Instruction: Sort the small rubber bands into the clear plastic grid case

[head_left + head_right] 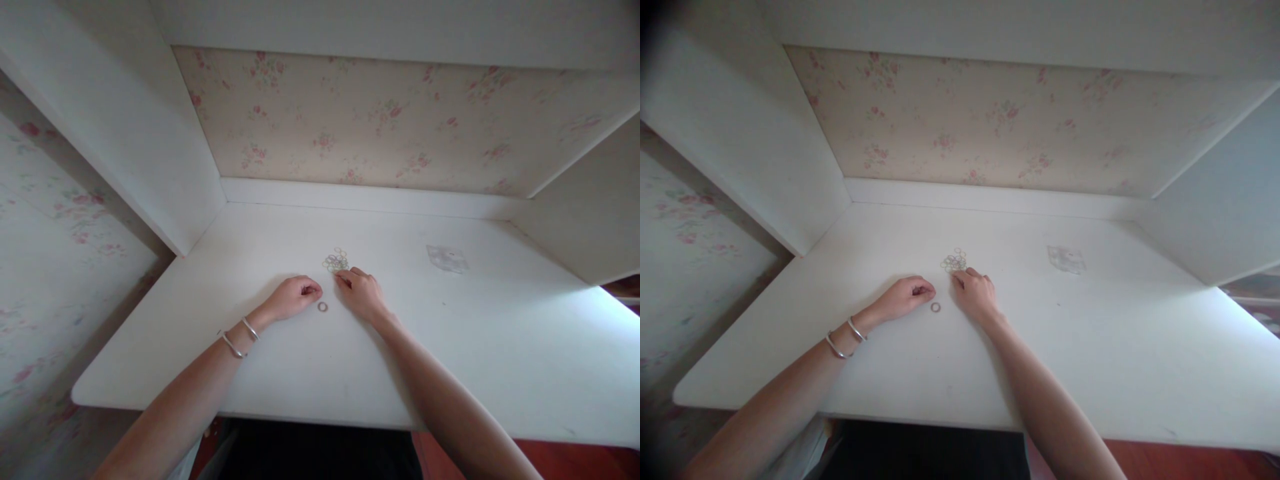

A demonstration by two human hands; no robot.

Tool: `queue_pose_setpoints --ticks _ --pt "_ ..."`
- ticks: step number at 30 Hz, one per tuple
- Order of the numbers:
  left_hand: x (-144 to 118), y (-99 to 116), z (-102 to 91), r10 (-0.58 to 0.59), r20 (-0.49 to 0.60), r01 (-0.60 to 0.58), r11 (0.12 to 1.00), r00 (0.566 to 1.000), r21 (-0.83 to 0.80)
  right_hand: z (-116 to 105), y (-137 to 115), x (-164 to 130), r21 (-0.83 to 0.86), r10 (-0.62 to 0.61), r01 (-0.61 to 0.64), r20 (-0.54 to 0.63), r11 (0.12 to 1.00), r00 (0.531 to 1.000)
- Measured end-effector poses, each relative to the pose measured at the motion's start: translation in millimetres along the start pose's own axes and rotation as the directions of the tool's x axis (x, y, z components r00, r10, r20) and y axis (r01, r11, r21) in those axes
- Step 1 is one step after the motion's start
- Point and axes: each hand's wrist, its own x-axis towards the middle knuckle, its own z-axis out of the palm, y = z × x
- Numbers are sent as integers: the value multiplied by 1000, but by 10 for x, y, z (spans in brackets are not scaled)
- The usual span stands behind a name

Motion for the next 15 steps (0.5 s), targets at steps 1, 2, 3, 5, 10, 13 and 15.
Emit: queue_pose_setpoints --ticks 1,2,3,5,10,13,15 --pt "1 -5 3 -2 2 2 1000 1000 1 -2 4 7 5 -8 8 12 1000 1000" --pt "2 -9 5 -4 5 4 1000 1000 2 -6 8 12 11 -15 15 25 1000 1000" --pt "4 -12 6 -5 9 5 1000 1000 4 -10 10 15 13 -23 23 38 1000 999" --pt "8 -11 7 -4 14 4 1000 1000 7 -17 8 14 5 -42 42 53 999 998" --pt "13 6 -1 10 13 -10 1000 1000 19 10 -1 -9 -44 -69 69 6 997 998" --pt "14 2 2 14 7 -14 999 1000 33 41 32 -3 -2 -34 34 -56 999 998" --pt "15 -10 9 13 10 -14 1000 1000 28 48 72 8 51 -12 18 -115 999 993"
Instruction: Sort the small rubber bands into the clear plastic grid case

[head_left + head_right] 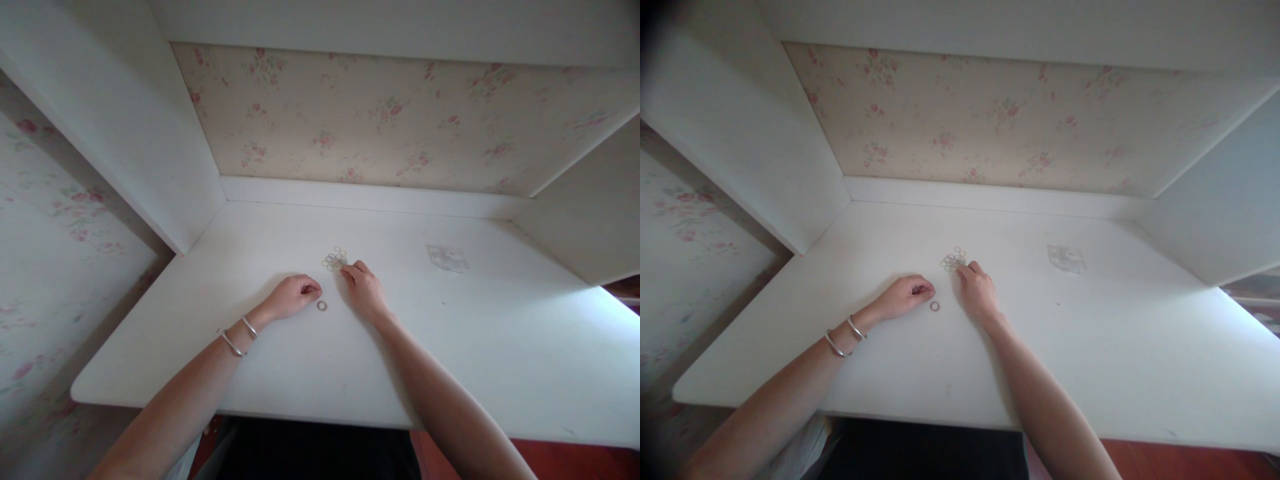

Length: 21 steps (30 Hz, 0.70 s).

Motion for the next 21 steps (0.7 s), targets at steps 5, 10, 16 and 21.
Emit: queue_pose_setpoints --ticks 5,10,16,21 --pt "3 -24 14 -18 6 18 1000 1000 -14 -77 91 -47 136 -30 49 -142 989 989" --pt "-5 -13 2 1 4 -1 1000 1000 1 -191 34 -305 219 -167 177 -62 960 984" --pt "-11 -8 -5 16 -3 -16 999 1000 29 -173 -93 -534 183 -298 277 95 943 950" --pt "-7 -20 -2 13 -2 -13 999 1000 38 -141 -100 -520 140 -289 273 117 952 950"
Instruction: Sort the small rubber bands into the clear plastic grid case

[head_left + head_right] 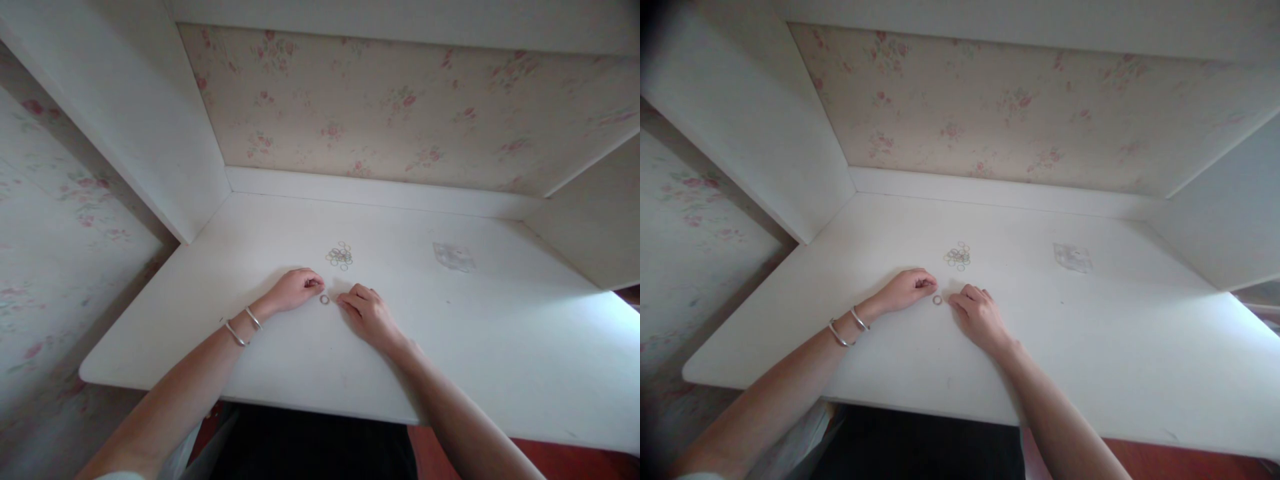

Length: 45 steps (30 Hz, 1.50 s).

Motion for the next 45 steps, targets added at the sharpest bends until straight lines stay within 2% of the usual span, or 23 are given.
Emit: queue_pose_setpoints --ticks 7,11,15,18,22,28,35,41,45 --pt "-4 5 -8 7 -14 -6 1000 1000 27 19 -8 12 -25 -11 11 17 1000 1000" --pt "40 -23 8 -70 -79 68 997 994 -20 -11 -28 12 14 -3 4 -37 1000 999" --pt "186 -50 49 -125 -174 128 992 977 3 -79 -31 29 99 97 -83 -147 992 984" --pt "348 -50 89 -92 -230 122 985 969 119 -110 25 43 111 201 -182 -206 977 958" --pt "534 -30 128 -50 -270 126 954 961 271 -123 146 48 99 292 -277 -209 956 933" --pt "587 -17 132 -35 -208 113 919 978 377 -144 225 56 69 328 -321 -187 944 926" --pt "435 -6 75 -13 -121 53 939 993 339 -167 202 58 64 301 -294 -176 954 937" --pt "187 178 85 107 -26 -100 976 994 192 -172 200 57 62 301 -294 -167 954 939" --pt "21 308 144 138 81 -154 956 987 250 -169 197 59 57 295 -289 -152 956 943"
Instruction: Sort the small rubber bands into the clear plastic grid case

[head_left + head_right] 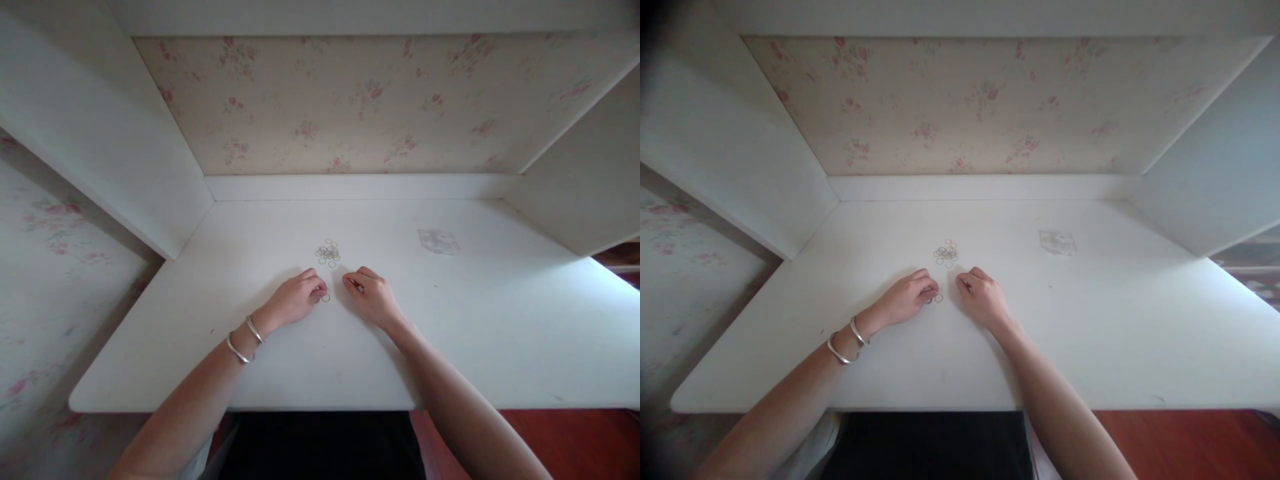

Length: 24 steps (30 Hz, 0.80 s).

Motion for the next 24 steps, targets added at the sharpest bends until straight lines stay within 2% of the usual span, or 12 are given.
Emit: queue_pose_setpoints --ticks 4,8,15,18,24 --pt "-38 69 11 -15 46 10 995 999 96 4 -4 -2 -7 -7 7 12 1000 1000" --pt "-34 82 3 -27 89 17 993 996 115 4 -8 -5 1 -13 13 11 1000 1000" --pt "-42 96 18 -35 77 27 994 996 106 7 -15 -11 1 -18 18 10 1000 1000" --pt "-22 67 -16 -54 35 52 996 998 70 9 -13 -10 4 -19 19 9 1000 1000" --pt "29 -177 -106 -102 -158 96 994 982 -47 1 3 -10 0 -8 8 32 1000 999"
